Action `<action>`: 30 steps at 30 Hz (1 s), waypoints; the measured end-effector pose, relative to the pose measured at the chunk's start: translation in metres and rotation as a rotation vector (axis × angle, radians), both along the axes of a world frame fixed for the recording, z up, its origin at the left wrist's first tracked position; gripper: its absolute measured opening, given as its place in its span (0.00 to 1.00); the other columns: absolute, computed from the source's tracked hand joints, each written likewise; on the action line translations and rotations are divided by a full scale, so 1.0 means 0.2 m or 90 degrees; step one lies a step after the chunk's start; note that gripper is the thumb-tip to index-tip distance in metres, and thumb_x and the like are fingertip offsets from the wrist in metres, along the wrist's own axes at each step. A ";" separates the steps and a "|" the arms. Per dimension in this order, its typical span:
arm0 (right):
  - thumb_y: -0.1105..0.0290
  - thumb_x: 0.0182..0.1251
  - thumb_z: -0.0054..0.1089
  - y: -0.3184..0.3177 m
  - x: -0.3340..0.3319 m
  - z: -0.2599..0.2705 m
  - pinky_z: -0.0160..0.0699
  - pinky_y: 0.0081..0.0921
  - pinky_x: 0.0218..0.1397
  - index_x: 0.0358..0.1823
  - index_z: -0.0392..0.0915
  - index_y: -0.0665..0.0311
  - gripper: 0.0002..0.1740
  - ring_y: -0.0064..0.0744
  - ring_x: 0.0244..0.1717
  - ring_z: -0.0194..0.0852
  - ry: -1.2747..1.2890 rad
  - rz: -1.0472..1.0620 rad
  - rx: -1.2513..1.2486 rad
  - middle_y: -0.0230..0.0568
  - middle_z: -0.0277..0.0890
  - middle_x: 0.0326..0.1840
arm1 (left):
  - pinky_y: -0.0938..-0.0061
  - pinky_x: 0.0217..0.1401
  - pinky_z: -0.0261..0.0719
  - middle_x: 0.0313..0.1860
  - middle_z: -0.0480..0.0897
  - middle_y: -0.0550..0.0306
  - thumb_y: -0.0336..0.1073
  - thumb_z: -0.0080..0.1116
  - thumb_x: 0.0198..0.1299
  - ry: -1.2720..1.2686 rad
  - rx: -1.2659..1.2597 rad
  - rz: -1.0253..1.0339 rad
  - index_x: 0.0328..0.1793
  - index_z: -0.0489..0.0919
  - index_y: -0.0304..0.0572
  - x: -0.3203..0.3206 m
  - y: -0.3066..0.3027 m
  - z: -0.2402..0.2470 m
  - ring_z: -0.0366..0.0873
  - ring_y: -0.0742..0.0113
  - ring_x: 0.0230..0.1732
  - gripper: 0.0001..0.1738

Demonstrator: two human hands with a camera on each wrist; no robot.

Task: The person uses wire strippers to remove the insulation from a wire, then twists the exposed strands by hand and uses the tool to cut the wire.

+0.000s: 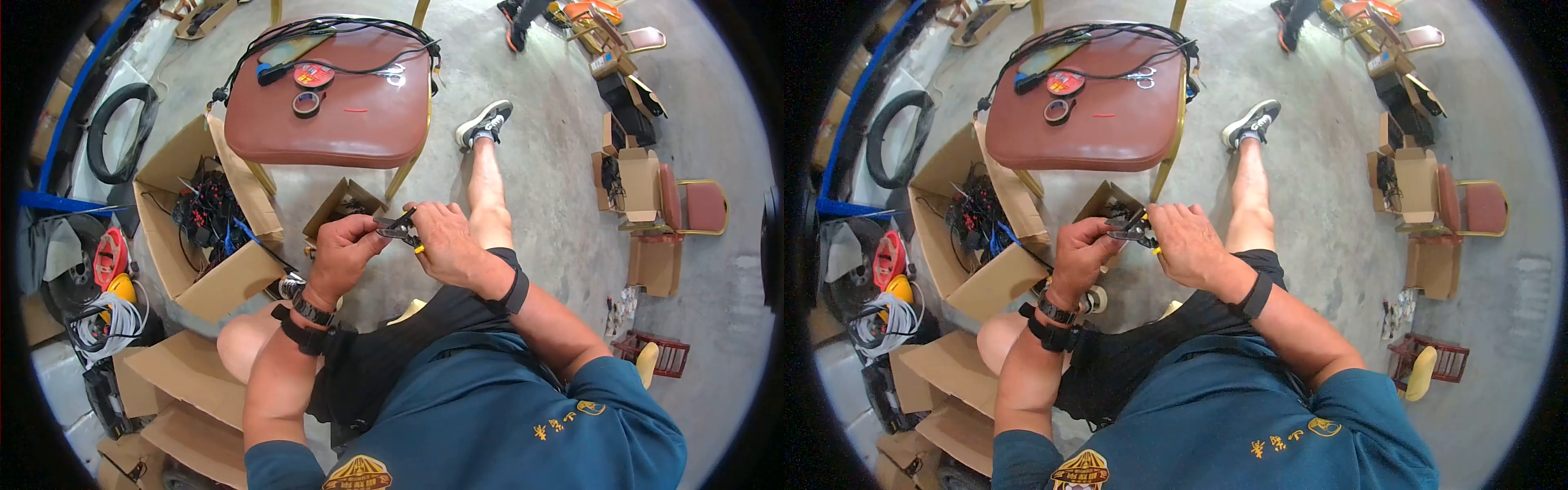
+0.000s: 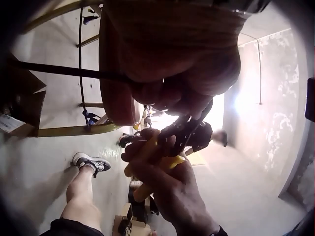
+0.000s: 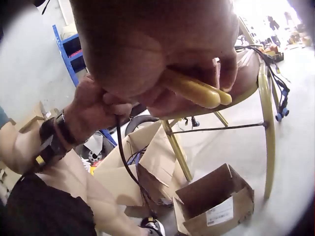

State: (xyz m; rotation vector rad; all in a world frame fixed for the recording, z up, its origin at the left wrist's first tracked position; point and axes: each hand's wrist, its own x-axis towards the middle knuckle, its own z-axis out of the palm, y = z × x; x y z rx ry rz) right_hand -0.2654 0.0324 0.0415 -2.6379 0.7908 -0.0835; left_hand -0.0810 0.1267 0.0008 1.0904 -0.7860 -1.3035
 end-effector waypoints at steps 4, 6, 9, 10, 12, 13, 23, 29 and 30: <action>0.80 0.54 0.55 -0.01 -0.07 -0.03 0.73 0.47 0.50 0.56 0.66 0.71 0.25 0.56 0.49 0.73 -0.092 0.011 0.010 0.53 0.73 0.44 | 0.85 0.36 0.69 0.32 0.81 0.69 0.25 0.63 0.63 -0.053 0.017 0.012 0.43 0.85 0.33 -0.05 0.03 0.07 0.72 0.84 0.34 0.05; 0.80 0.54 0.55 0.01 -0.10 -0.02 0.74 0.46 0.51 0.56 0.66 0.70 0.24 0.55 0.49 0.73 -0.090 0.002 0.023 0.53 0.73 0.45 | 0.85 0.35 0.68 0.32 0.80 0.70 0.24 0.62 0.62 -0.047 0.013 0.028 0.43 0.86 0.33 -0.09 0.05 0.10 0.71 0.84 0.33 0.06; 0.80 0.54 0.56 0.01 -0.14 0.00 0.74 0.46 0.51 0.55 0.67 0.70 0.24 0.56 0.50 0.73 -0.143 0.005 -0.011 0.52 0.73 0.45 | 0.84 0.26 0.61 0.26 0.77 0.69 0.27 0.62 0.62 -0.047 0.008 0.056 0.44 0.84 0.32 -0.16 0.06 0.11 0.66 0.83 0.24 0.06; 0.79 0.55 0.57 0.01 -0.16 0.02 0.75 0.44 0.53 0.56 0.67 0.70 0.24 0.55 0.51 0.73 -0.147 0.006 -0.009 0.52 0.73 0.47 | 0.84 0.25 0.61 0.25 0.76 0.69 0.28 0.62 0.63 -0.027 0.010 0.054 0.44 0.84 0.32 -0.18 0.08 0.13 0.66 0.83 0.24 0.07; 0.79 0.55 0.57 0.02 -0.18 0.06 0.76 0.44 0.55 0.56 0.67 0.69 0.25 0.54 0.54 0.73 -0.172 0.020 -0.018 0.52 0.73 0.50 | 0.83 0.23 0.58 0.24 0.76 0.68 0.32 0.65 0.64 0.014 -0.006 0.042 0.46 0.83 0.32 -0.20 0.11 0.15 0.64 0.83 0.22 0.10; 0.79 0.55 0.58 0.03 -0.19 0.08 0.76 0.43 0.56 0.56 0.67 0.69 0.25 0.54 0.55 0.73 -0.186 0.028 -0.020 0.52 0.73 0.51 | 0.84 0.24 0.58 0.25 0.76 0.69 0.30 0.65 0.64 0.043 0.002 0.033 0.44 0.84 0.33 -0.23 0.14 0.17 0.64 0.83 0.23 0.08; 0.79 0.55 0.57 0.08 -0.29 0.12 0.73 0.43 0.60 0.57 0.68 0.69 0.25 0.53 0.56 0.72 -0.226 0.091 -0.022 0.51 0.73 0.51 | 0.83 0.21 0.57 0.24 0.77 0.65 0.32 0.65 0.65 0.152 0.039 -0.019 0.43 0.83 0.33 -0.31 0.26 0.30 0.64 0.81 0.20 0.08; 0.75 0.56 0.60 0.10 -0.31 0.16 0.72 0.40 0.56 0.56 0.69 0.67 0.24 0.52 0.51 0.74 -0.074 0.049 -0.006 0.50 0.74 0.48 | 0.85 0.24 0.65 0.27 0.81 0.62 0.33 0.63 0.67 0.054 0.073 0.057 0.42 0.83 0.35 -0.35 0.25 0.33 0.71 0.80 0.23 0.07; 0.74 0.56 0.61 0.09 -0.30 0.15 0.72 0.40 0.56 0.56 0.69 0.67 0.24 0.52 0.51 0.75 -0.038 0.035 0.000 0.50 0.74 0.48 | 0.85 0.24 0.66 0.27 0.82 0.62 0.33 0.63 0.67 0.026 0.072 0.084 0.42 0.83 0.35 -0.35 0.24 0.32 0.72 0.80 0.23 0.07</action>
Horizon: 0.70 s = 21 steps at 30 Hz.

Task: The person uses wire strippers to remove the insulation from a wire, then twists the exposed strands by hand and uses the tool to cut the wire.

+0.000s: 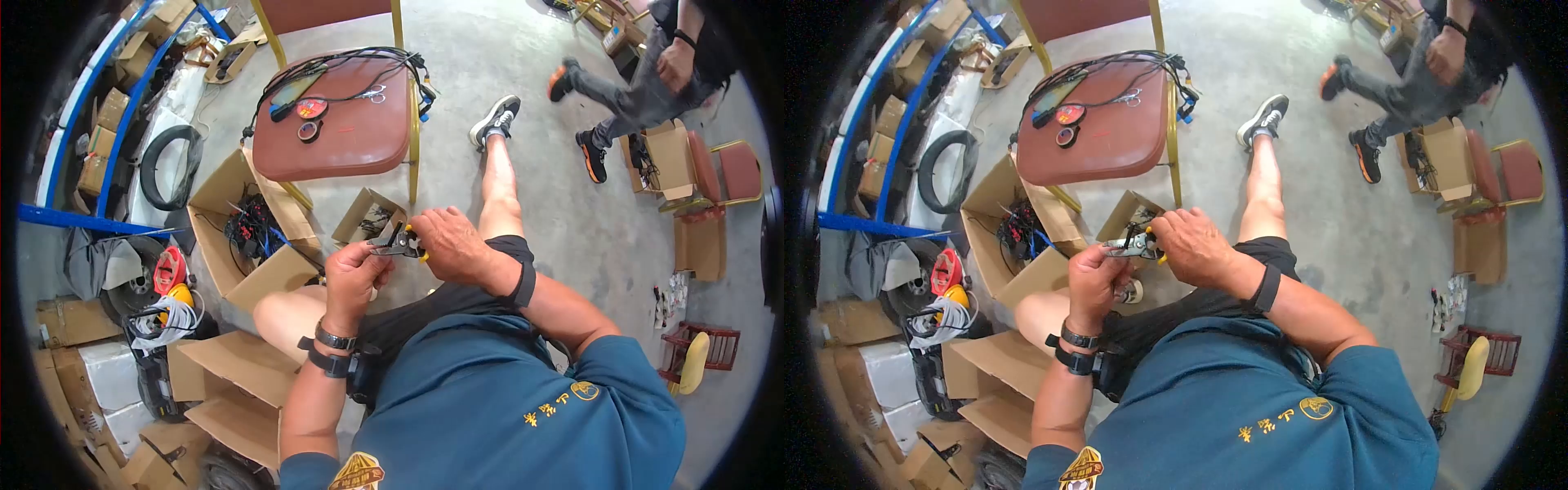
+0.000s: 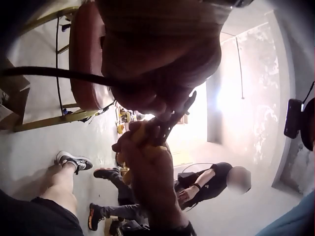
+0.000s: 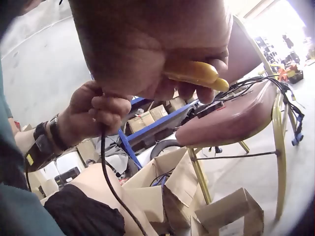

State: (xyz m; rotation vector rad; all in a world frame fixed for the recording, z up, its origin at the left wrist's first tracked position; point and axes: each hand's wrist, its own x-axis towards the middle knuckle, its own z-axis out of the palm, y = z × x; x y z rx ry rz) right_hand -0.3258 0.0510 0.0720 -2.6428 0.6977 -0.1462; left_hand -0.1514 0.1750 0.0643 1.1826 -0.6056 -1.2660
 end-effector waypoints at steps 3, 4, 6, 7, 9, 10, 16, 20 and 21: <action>0.67 0.57 0.69 0.03 -0.01 -0.04 0.73 0.40 0.56 0.57 0.70 0.66 0.27 0.52 0.52 0.75 -0.142 -0.018 0.074 0.50 0.75 0.47 | 0.84 0.22 0.62 0.24 0.78 0.67 0.35 0.60 0.69 -0.082 -0.005 0.031 0.42 0.82 0.37 0.00 -0.01 -0.06 0.67 0.81 0.21 0.08; 0.66 0.56 0.71 0.03 -0.01 -0.04 0.73 0.40 0.55 0.58 0.69 0.66 0.29 0.51 0.52 0.75 -0.182 -0.011 0.137 0.50 0.75 0.48 | 0.84 0.23 0.62 0.24 0.78 0.67 0.35 0.60 0.69 -0.081 0.000 0.022 0.42 0.82 0.38 0.01 -0.02 -0.05 0.68 0.81 0.21 0.08; 0.63 0.55 0.75 0.02 0.00 -0.03 0.75 0.39 0.54 0.60 0.69 0.66 0.34 0.50 0.53 0.76 -0.260 0.002 0.264 0.50 0.76 0.50 | 0.85 0.23 0.63 0.25 0.78 0.67 0.35 0.60 0.69 -0.076 0.012 0.004 0.41 0.82 0.38 0.04 -0.02 -0.05 0.69 0.81 0.22 0.07; 0.63 0.55 0.76 0.02 0.00 -0.02 0.75 0.38 0.53 0.60 0.69 0.67 0.34 0.49 0.52 0.76 -0.241 0.005 0.313 0.50 0.76 0.49 | 0.85 0.23 0.63 0.25 0.78 0.67 0.35 0.61 0.69 -0.073 0.015 0.008 0.41 0.82 0.39 0.04 -0.02 -0.04 0.69 0.81 0.22 0.07; 0.61 0.55 0.76 0.01 0.01 0.04 0.77 0.36 0.51 0.59 0.70 0.68 0.34 0.46 0.49 0.77 -0.205 0.011 0.407 0.50 0.76 0.47 | 0.85 0.23 0.63 0.25 0.79 0.67 0.35 0.61 0.69 -0.070 0.019 0.015 0.41 0.82 0.39 0.03 -0.03 -0.02 0.70 0.81 0.22 0.07; 0.60 0.55 0.76 0.01 0.02 0.05 0.77 0.38 0.51 0.58 0.70 0.68 0.34 0.48 0.48 0.77 -0.203 0.017 0.425 0.52 0.76 0.46 | 0.85 0.23 0.63 0.25 0.79 0.67 0.36 0.61 0.69 -0.068 0.018 0.010 0.40 0.82 0.39 0.04 -0.04 -0.01 0.70 0.82 0.22 0.08; 0.61 0.54 0.75 0.01 0.03 0.03 0.78 0.40 0.50 0.54 0.70 0.69 0.31 0.52 0.45 0.78 -0.174 0.031 0.456 0.56 0.77 0.42 | 0.84 0.23 0.64 0.25 0.79 0.67 0.37 0.62 0.69 -0.082 0.029 -0.010 0.40 0.83 0.39 0.04 -0.02 -0.01 0.70 0.82 0.21 0.09; 0.63 0.55 0.74 0.02 0.04 0.00 0.77 0.38 0.47 0.56 0.70 0.69 0.31 0.49 0.43 0.78 -0.169 0.046 0.446 0.53 0.77 0.41 | 0.84 0.24 0.65 0.26 0.80 0.65 0.35 0.63 0.68 -0.060 0.042 -0.006 0.43 0.84 0.37 0.05 0.01 -0.05 0.70 0.82 0.22 0.08; 0.64 0.55 0.74 0.02 0.04 -0.01 0.77 0.37 0.46 0.56 0.70 0.70 0.31 0.46 0.41 0.78 -0.179 0.053 0.436 0.52 0.77 0.40 | 0.85 0.24 0.65 0.27 0.80 0.65 0.34 0.63 0.68 -0.053 0.042 -0.006 0.44 0.84 0.36 0.05 0.01 -0.06 0.70 0.82 0.23 0.08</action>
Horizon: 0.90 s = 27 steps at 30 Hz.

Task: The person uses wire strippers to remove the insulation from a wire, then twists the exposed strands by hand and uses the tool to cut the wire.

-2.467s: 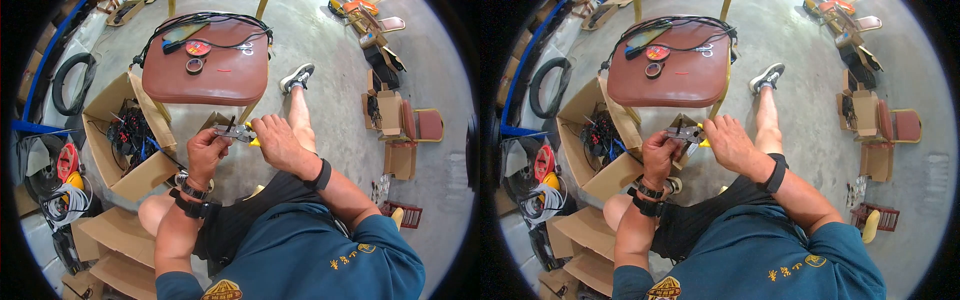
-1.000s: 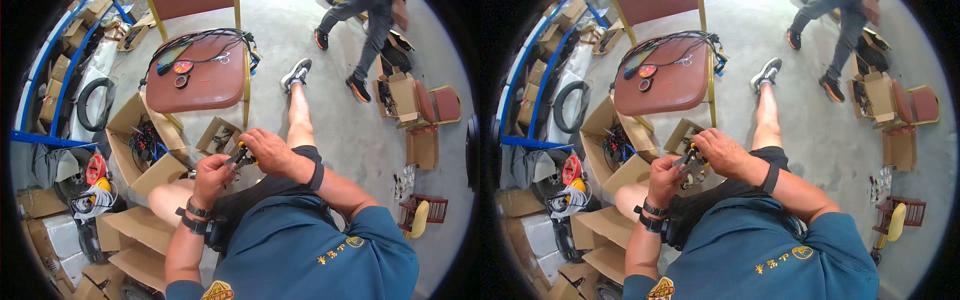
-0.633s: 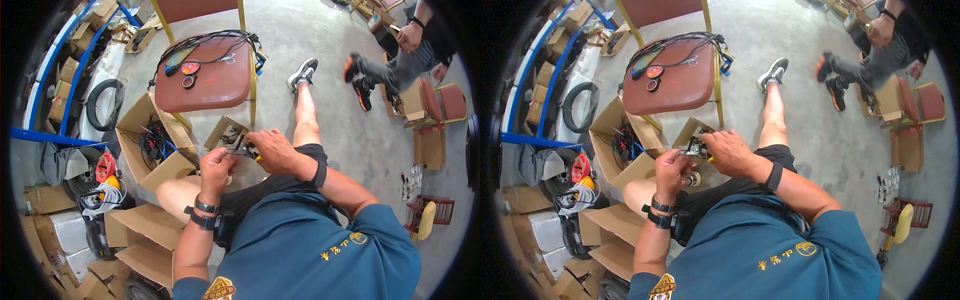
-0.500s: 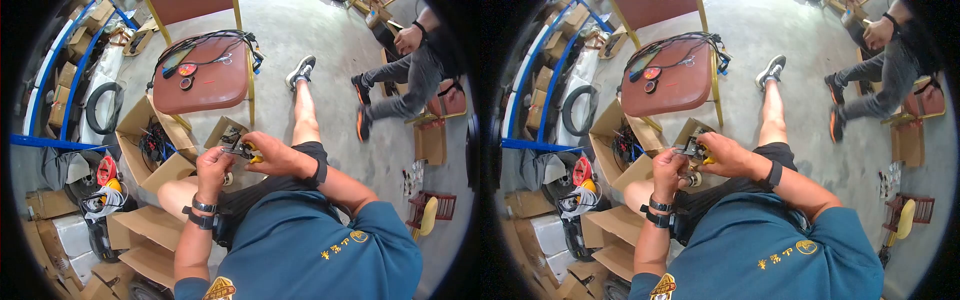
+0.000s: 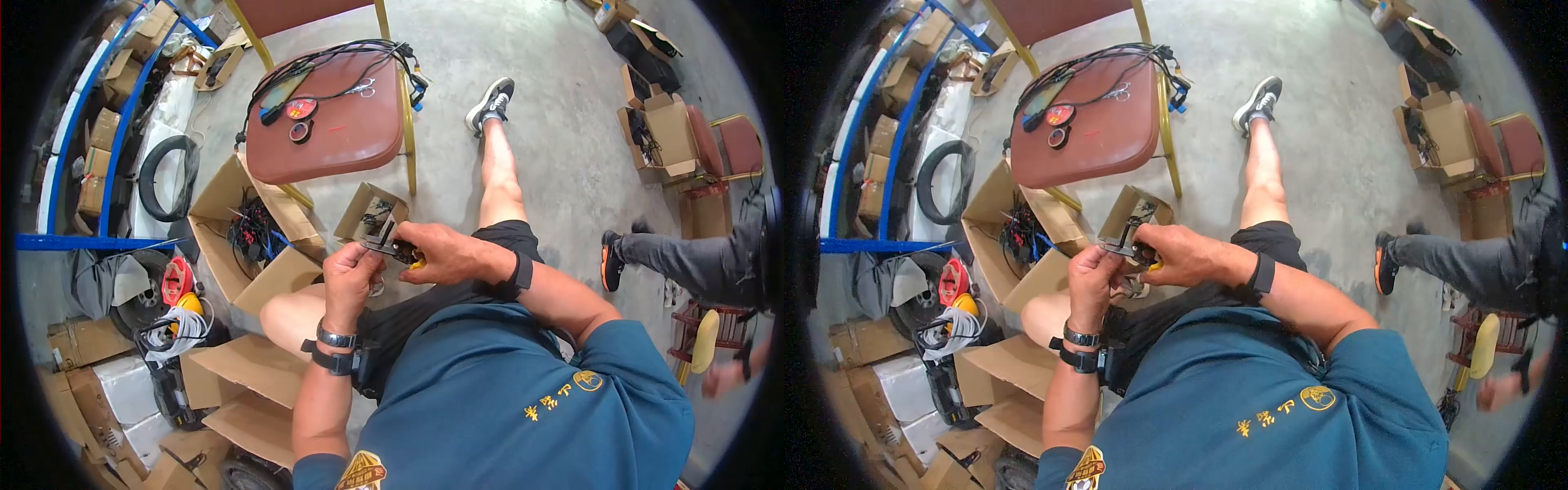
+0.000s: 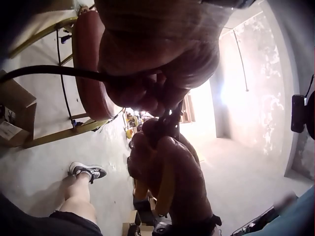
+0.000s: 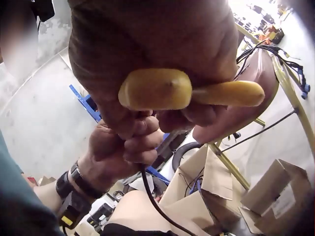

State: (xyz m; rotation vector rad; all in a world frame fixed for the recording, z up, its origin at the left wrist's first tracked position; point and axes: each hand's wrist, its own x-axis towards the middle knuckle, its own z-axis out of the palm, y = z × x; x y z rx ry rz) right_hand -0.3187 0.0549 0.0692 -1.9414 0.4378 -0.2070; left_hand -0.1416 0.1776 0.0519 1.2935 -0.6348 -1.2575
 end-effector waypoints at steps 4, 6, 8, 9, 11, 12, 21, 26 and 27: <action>0.62 0.56 0.74 0.00 0.01 -0.02 0.79 0.36 0.46 0.54 0.71 0.70 0.30 0.47 0.42 0.80 0.006 -0.006 0.055 0.52 0.80 0.40 | 0.85 0.24 0.65 0.27 0.80 0.65 0.34 0.64 0.67 -0.017 0.007 -0.007 0.45 0.84 0.36 0.01 0.01 -0.03 0.70 0.82 0.23 0.08; 0.61 0.56 0.75 0.00 0.02 -0.03 0.79 0.34 0.47 0.53 0.72 0.71 0.29 0.42 0.42 0.81 0.025 -0.013 0.126 0.50 0.80 0.40 | 0.85 0.24 0.65 0.28 0.81 0.65 0.33 0.64 0.67 -0.030 0.009 -0.011 0.46 0.84 0.36 0.00 0.00 -0.02 0.70 0.83 0.23 0.08; 0.61 0.56 0.75 -0.01 0.02 0.00 0.79 0.33 0.47 0.52 0.73 0.71 0.29 0.37 0.43 0.80 0.032 -0.028 0.194 0.49 0.80 0.41 | 0.85 0.26 0.67 0.29 0.82 0.65 0.31 0.63 0.66 -0.046 0.038 -0.023 0.46 0.85 0.34 0.00 0.00 -0.03 0.71 0.82 0.24 0.08; 0.60 0.56 0.75 -0.02 0.02 0.02 0.79 0.32 0.48 0.51 0.73 0.71 0.29 0.35 0.44 0.80 0.036 -0.037 0.227 0.49 0.81 0.41 | 0.85 0.26 0.68 0.29 0.82 0.65 0.30 0.63 0.66 -0.053 0.051 -0.031 0.47 0.85 0.34 -0.01 0.00 -0.03 0.72 0.82 0.25 0.08; 0.63 0.57 0.74 -0.02 0.03 -0.01 0.77 0.28 0.48 0.53 0.73 0.70 0.27 0.28 0.44 0.75 -0.017 -0.053 0.237 0.42 0.79 0.42 | 0.84 0.28 0.70 0.31 0.83 0.64 0.30 0.63 0.65 -0.103 0.043 -0.041 0.46 0.85 0.33 -0.01 -0.01 -0.02 0.74 0.82 0.27 0.08; 0.65 0.58 0.74 -0.02 0.03 -0.02 0.75 0.27 0.48 0.54 0.72 0.69 0.27 0.25 0.44 0.73 -0.044 -0.062 0.241 0.39 0.78 0.42 | 0.84 0.29 0.71 0.31 0.83 0.64 0.29 0.63 0.65 -0.128 0.039 -0.048 0.46 0.85 0.32 0.00 -0.01 -0.02 0.74 0.81 0.28 0.08; 0.71 0.55 0.72 -0.01 0.10 0.08 0.79 0.28 0.41 0.50 0.76 0.68 0.21 0.24 0.39 0.77 -0.107 0.034 0.296 0.40 0.83 0.38 | 0.79 0.35 0.75 0.29 0.81 0.62 0.23 0.67 0.53 -0.359 -0.017 -0.117 0.35 0.84 0.34 0.18 0.00 0.02 0.77 0.76 0.32 0.04; 0.75 0.55 0.69 -0.05 0.21 0.28 0.72 0.23 0.35 0.45 0.75 0.67 0.17 0.19 0.35 0.72 -0.153 0.066 0.274 0.31 0.74 0.28 | 0.75 0.33 0.71 0.26 0.78 0.57 0.20 0.66 0.44 -0.597 -0.109 -0.098 0.32 0.81 0.34 0.38 0.04 0.21 0.73 0.68 0.28 0.08; 0.72 0.54 0.71 -0.04 0.26 0.28 0.73 0.25 0.36 0.44 0.74 0.67 0.18 0.21 0.35 0.73 -0.163 0.104 0.321 0.33 0.75 0.30 | 0.75 0.33 0.71 0.26 0.77 0.57 0.22 0.66 0.44 -0.630 -0.121 -0.059 0.32 0.80 0.34 0.45 0.07 0.19 0.73 0.67 0.28 0.08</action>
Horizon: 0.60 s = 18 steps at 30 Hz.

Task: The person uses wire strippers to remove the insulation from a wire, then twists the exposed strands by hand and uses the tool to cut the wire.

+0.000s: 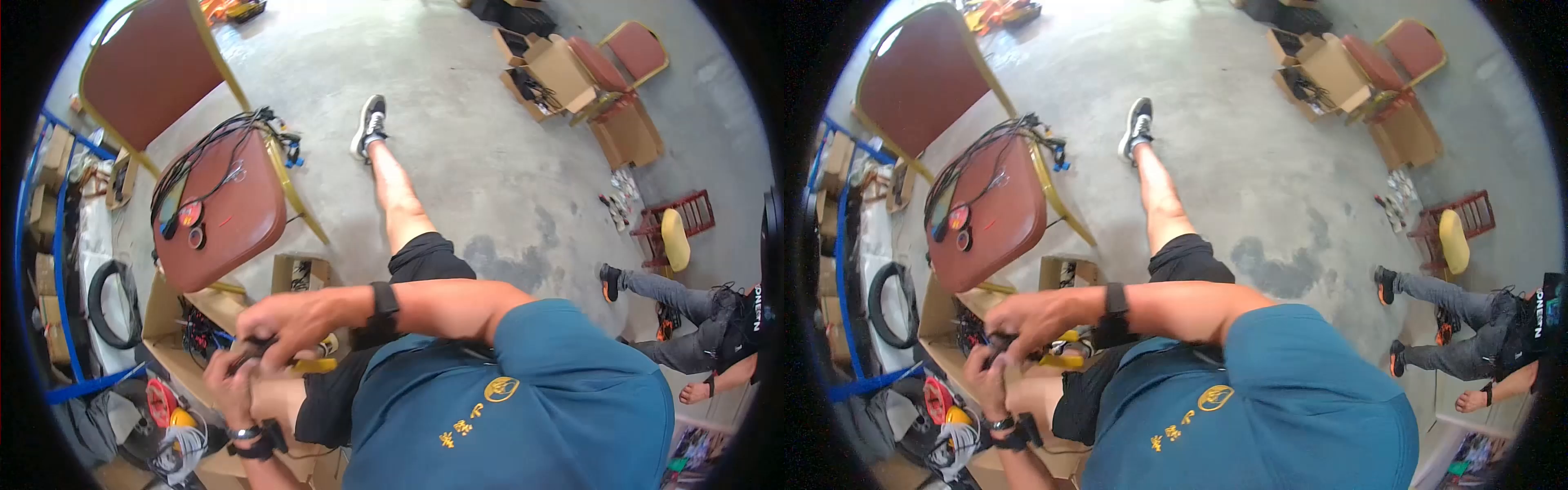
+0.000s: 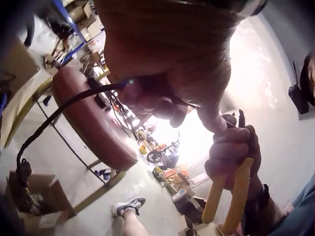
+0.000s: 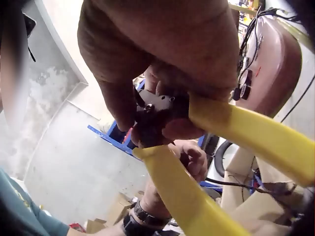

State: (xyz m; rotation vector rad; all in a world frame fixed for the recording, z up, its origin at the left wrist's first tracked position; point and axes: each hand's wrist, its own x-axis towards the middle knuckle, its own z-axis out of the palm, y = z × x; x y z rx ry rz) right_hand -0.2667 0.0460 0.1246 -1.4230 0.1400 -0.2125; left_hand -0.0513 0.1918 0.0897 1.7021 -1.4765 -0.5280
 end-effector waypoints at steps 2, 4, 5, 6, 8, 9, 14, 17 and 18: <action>0.68 0.50 0.74 0.06 0.18 -0.04 0.75 0.29 0.39 0.44 0.75 0.67 0.22 0.26 0.38 0.75 -0.076 0.043 -0.018 0.37 0.77 0.33 | 0.73 0.33 0.70 0.25 0.76 0.56 0.25 0.66 0.47 -0.065 -0.018 0.047 0.32 0.79 0.33 0.15 0.07 -0.01 0.72 0.65 0.27 0.07; 0.64 0.45 0.78 0.15 0.37 -0.11 0.78 0.32 0.43 0.46 0.77 0.69 0.28 0.31 0.42 0.78 -0.193 0.048 -0.139 0.40 0.80 0.36 | 0.72 0.33 0.69 0.24 0.74 0.55 0.28 0.64 0.51 -0.126 -0.001 0.071 0.32 0.78 0.32 0.27 0.16 0.00 0.71 0.65 0.27 0.07; 0.62 0.45 0.78 0.18 0.42 -0.10 0.77 0.35 0.43 0.46 0.77 0.69 0.29 0.35 0.40 0.77 -0.198 0.099 -0.174 0.42 0.79 0.36 | 0.71 0.33 0.69 0.24 0.74 0.55 0.29 0.64 0.53 -0.150 0.003 0.080 0.32 0.78 0.32 0.33 0.21 0.00 0.70 0.65 0.27 0.07; 0.60 0.44 0.78 0.21 0.47 -0.07 0.75 0.37 0.43 0.45 0.76 0.69 0.29 0.40 0.39 0.77 -0.204 0.152 -0.209 0.44 0.78 0.35 | 0.71 0.31 0.67 0.23 0.71 0.57 0.30 0.62 0.58 -0.191 0.032 0.088 0.30 0.76 0.32 0.39 0.27 0.00 0.67 0.68 0.27 0.09; 0.56 0.44 0.78 0.29 0.51 -0.06 0.75 0.40 0.45 0.45 0.77 0.68 0.31 0.46 0.39 0.77 -0.180 0.227 -0.243 0.47 0.78 0.36 | 0.71 0.29 0.63 0.21 0.66 0.62 0.31 0.58 0.65 -0.185 0.105 0.194 0.25 0.70 0.34 0.47 0.39 -0.06 0.62 0.72 0.27 0.16; 0.55 0.44 0.78 0.34 0.53 -0.06 0.75 0.41 0.46 0.46 0.77 0.68 0.32 0.48 0.40 0.78 -0.154 0.248 -0.241 0.48 0.79 0.38 | 0.71 0.28 0.62 0.20 0.64 0.63 0.31 0.57 0.67 -0.221 0.143 0.235 0.23 0.68 0.36 0.48 0.45 -0.07 0.60 0.73 0.27 0.18; 0.44 0.45 0.75 0.64 0.61 -0.20 0.78 0.41 0.51 0.48 0.80 0.61 0.35 0.50 0.49 0.82 -0.087 0.250 -0.182 0.50 0.83 0.46 | 0.72 0.26 0.57 0.20 0.62 0.69 0.34 0.56 0.69 0.001 0.161 0.469 0.21 0.66 0.44 0.42 0.83 -0.36 0.59 0.75 0.26 0.21; 0.49 0.50 0.70 0.70 0.58 -0.25 0.80 0.45 0.47 0.45 0.83 0.58 0.25 0.49 0.41 0.85 -0.005 0.322 -0.358 0.47 0.85 0.37 | 0.75 0.24 0.56 0.21 0.62 0.74 0.39 0.52 0.73 0.185 0.121 0.497 0.22 0.68 0.50 0.26 0.92 -0.55 0.58 0.77 0.24 0.21; 0.53 0.54 0.67 0.70 0.57 -0.27 0.80 0.45 0.48 0.45 0.84 0.56 0.21 0.49 0.42 0.85 0.012 0.331 -0.346 0.48 0.85 0.38 | 0.75 0.23 0.56 0.20 0.62 0.74 0.40 0.51 0.74 0.121 0.106 0.531 0.22 0.68 0.50 0.24 0.97 -0.62 0.57 0.77 0.23 0.22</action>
